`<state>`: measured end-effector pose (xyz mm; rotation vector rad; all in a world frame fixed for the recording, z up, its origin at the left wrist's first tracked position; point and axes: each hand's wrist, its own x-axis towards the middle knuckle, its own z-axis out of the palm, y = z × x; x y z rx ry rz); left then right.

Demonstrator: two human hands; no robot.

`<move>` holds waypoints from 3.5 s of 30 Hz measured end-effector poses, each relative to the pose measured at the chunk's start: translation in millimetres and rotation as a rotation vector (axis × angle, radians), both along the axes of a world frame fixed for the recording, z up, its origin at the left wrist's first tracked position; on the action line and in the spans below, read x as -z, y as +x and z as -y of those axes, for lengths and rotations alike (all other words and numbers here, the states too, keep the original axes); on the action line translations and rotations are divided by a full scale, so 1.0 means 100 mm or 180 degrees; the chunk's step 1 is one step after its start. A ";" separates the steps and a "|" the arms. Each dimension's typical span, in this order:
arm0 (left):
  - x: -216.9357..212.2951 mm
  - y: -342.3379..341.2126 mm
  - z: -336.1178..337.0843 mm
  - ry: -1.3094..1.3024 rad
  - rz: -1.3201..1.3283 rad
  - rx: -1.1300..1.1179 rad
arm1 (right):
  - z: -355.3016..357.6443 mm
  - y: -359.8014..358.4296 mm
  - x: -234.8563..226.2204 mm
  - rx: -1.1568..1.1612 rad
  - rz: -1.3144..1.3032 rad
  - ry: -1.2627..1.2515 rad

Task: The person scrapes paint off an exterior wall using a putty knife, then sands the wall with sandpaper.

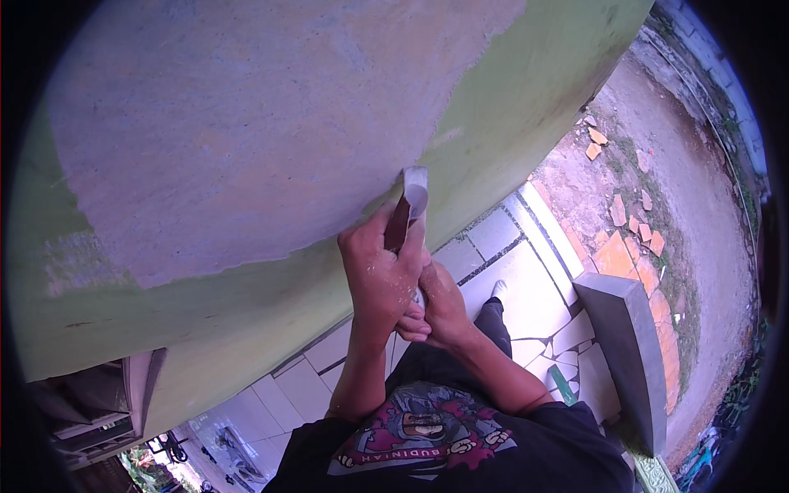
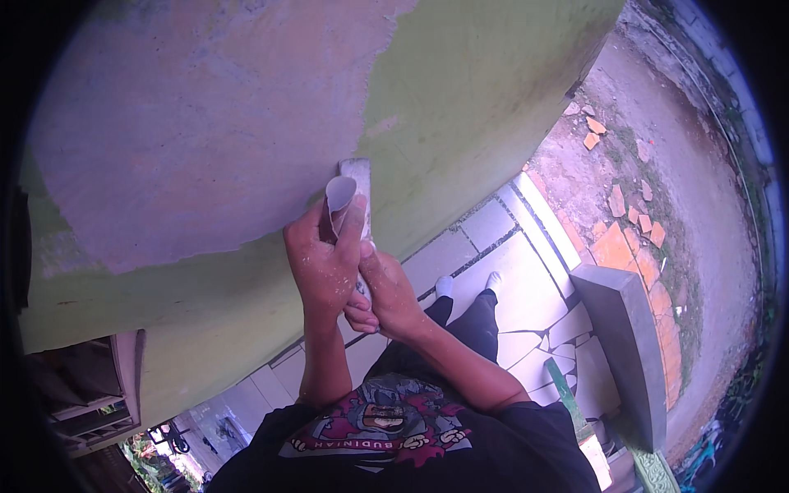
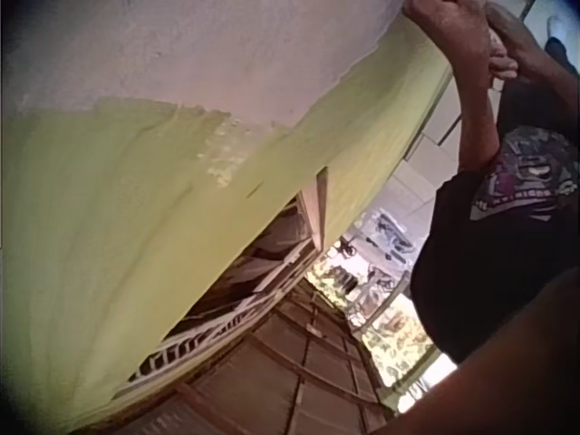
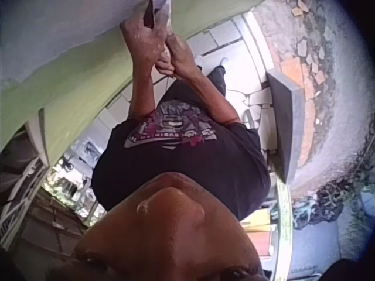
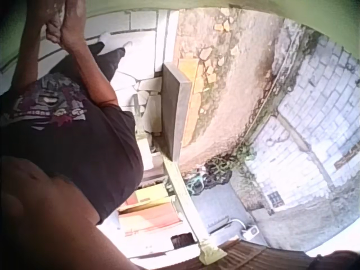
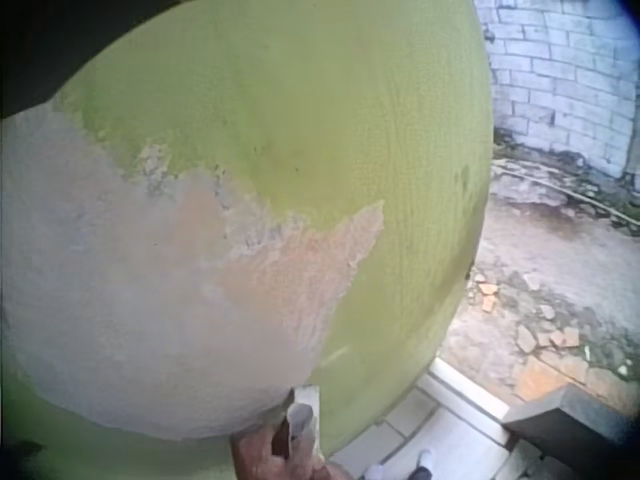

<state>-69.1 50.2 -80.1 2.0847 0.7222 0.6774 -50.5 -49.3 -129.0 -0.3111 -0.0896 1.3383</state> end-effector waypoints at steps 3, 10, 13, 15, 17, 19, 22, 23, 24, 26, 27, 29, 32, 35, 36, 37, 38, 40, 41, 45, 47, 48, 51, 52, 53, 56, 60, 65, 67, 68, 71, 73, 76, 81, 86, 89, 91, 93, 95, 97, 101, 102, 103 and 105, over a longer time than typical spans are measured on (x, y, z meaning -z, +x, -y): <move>-0.03 0.01 -0.02 0.0126 0.0169 -0.0070 | -0.02 -0.04 -0.03 -0.0029 0.0030 -0.0168; -0.11 0.10 -0.04 0.0149 -0.0110 0.0130 | 0.04 -0.07 -0.09 -0.0067 -0.0405 -0.0054; -0.26 0.22 -0.01 0.0153 -0.0416 0.0147 | -0.02 0.12 -0.12 0.0096 -0.0660 -0.0126; -0.18 0.13 0.00 0.0318 -0.0321 0.0231 | 0.03 0.06 -0.13 0.0079 -0.0632 0.0107; -0.15 0.20 -0.01 0.0398 0.0062 0.0089 | 0.03 0.05 -0.16 -0.0089 -0.0630 0.0098; -0.22 0.31 -0.01 0.0351 0.0020 0.0157 | 0.02 0.15 -0.18 -0.0064 -0.0631 -0.0177; -0.21 0.27 0.06 0.0343 0.0058 0.0131 | 0.09 0.23 -0.21 0.0021 -0.0467 0.0001; -0.19 0.26 0.06 0.0365 0.0180 0.0095 | 0.07 0.27 -0.25 0.0005 -0.0448 0.0021; -0.19 0.29 0.05 0.0357 0.0176 0.0104 | 0.07 0.26 -0.26 -0.0051 -0.0388 -0.0132; -0.20 0.37 0.02 0.0419 0.0195 0.0109 | 0.05 0.35 -0.24 0.0002 -0.0264 -0.0154; -0.22 0.39 0.05 0.0415 0.0198 0.0102 | 0.08 0.37 -0.25 -0.0005 -0.0259 -0.0158; -0.27 0.37 0.15 0.0174 0.0018 0.0058 | 0.18 0.38 -0.28 -0.0035 -0.0184 -0.0109; -0.21 0.43 0.07 0.0409 0.0144 -0.0030 | 0.11 0.47 -0.29 -0.0120 -0.0049 -0.0094; -0.35 0.50 0.20 0.0046 0.0003 -0.0050 | 0.20 0.54 -0.28 -0.0091 0.0066 -0.0080; -0.31 0.45 0.23 0.0102 0.0180 -0.0127 | 0.24 0.50 -0.32 -0.0150 0.0056 -0.0142; -0.26 0.43 0.22 0.0163 0.0368 -0.0178 | 0.24 0.49 -0.35 -0.0182 0.0056 -0.0200; -0.20 0.43 0.19 0.0295 0.0513 -0.0204 | 0.22 0.48 -0.32 -0.0269 0.0053 -0.0184; -0.34 0.56 0.18 0.0123 0.0304 -0.0151 | 0.17 0.61 -0.30 -0.0171 0.0136 -0.0093; -0.41 0.58 0.21 -0.0044 0.0089 -0.0106 | 0.19 0.63 -0.31 -0.0082 0.0214 0.0000; -0.30 0.47 0.28 0.0281 0.0388 -0.0255 | 0.29 0.54 -0.36 -0.0340 0.0107 -0.0184; -0.31 0.55 0.22 0.0232 0.0445 -0.0341 | 0.21 0.64 -0.40 -0.0357 0.0243 -0.0248; -0.45 0.61 0.25 0.0135 0.0312 -0.0249 | 0.21 0.69 -0.44 -0.0219 0.0256 -0.0173; -0.50 0.66 0.36 -0.0019 0.0245 -0.0198 | 0.31 0.77 -0.44 -0.0150 0.0277 -0.0120; -0.40 0.58 0.32 0.0102 0.0306 -0.0322 | 0.30 0.71 -0.42 -0.0304 0.0297 -0.0153; -0.36 0.55 0.26 0.0221 0.0365 -0.0446 | 0.26 0.71 -0.42 -0.0457 0.0316 -0.0188; -0.49 0.59 0.30 0.0018 0.0217 -0.0515 | 0.21 0.71 -0.47 -0.0343 0.0243 -0.0206; -0.35 0.47 0.31 0.0250 0.0463 -0.0467 | 0.30 0.58 -0.41 -0.0381 0.0407 -0.0162; -0.58 0.68 0.29 0.0299 0.0608 -0.0317 | 0.22 0.76 -0.50 -0.0097 0.0588 0.0026; -0.47 0.61 0.27 0.0493 0.0478 -0.0360 | 0.27 0.70 -0.49 -0.0277 0.0357 -0.0125; -0.35 0.56 0.24 0.0466 0.0720 -0.0314 | 0.27 0.62 -0.46 -0.0369 0.0175 -0.0116; -0.49 0.62 0.21 0.0194 0.0293 -0.0308 | 0.20 0.71 -0.52 -0.0256 0.0296 -0.0188; -0.67 0.75 0.28 0.0040 0.0421 -0.0145 | 0.22 0.92 -0.69 -0.0050 0.0266 -0.0080; -0.58 0.63 0.32 0.0302 0.0169 -0.0264 | 0.33 0.76 -0.62 -0.0314 0.0173 -0.0180; -0.60 0.60 0.30 0.0237 0.0313 -0.0385 | 0.27 0.69 -0.64 -0.0399 0.0145 -0.0109; -0.55 0.65 0.32 0.0349 0.0481 -0.0401 | 0.32 0.77 -0.60 -0.0442 0.0079 -0.0047; -0.37 0.60 0.26 0.0417 0.0636 -0.0470 | 0.31 0.72 -0.51 -0.0552 0.0124 -0.0125; -0.53 0.65 0.30 -0.0004 0.0292 -0.0556 | 0.32 0.82 -0.58 -0.0532 0.0268 -0.0067; -0.56 0.67 0.31 -0.0044 0.0325 -0.0459 | 0.35 0.85 -0.65 -0.0401 0.0159 -0.0026; -0.52 0.63 0.34 -0.0093 0.0397 -0.0509 | 0.33 0.79 -0.58 -0.0375 0.0339 -0.0090; -0.47 0.65 0.32 0.0003 0.0829 -0.0559 | 0.30 0.71 -0.50 -0.0415 0.0513 -0.0147; -0.77 0.78 0.30 -0.0159 0.0264 -0.0343 | 0.26 0.90 -0.67 -0.0208 0.0359 0.0018; -0.75 0.80 0.35 -0.0234 0.0399 -0.0410 | 0.28 0.90 -0.65 -0.0178 0.0431 0.0126; -0.68 0.75 0.36 -0.0220 0.0419 -0.0390 | 0.30 0.84 -0.61 -0.0159 0.0452 0.0140; -0.55 0.64 0.34 -0.0179 0.0465 -0.0557 | 0.32 0.69 -0.56 -0.0393 0.0261 -0.0227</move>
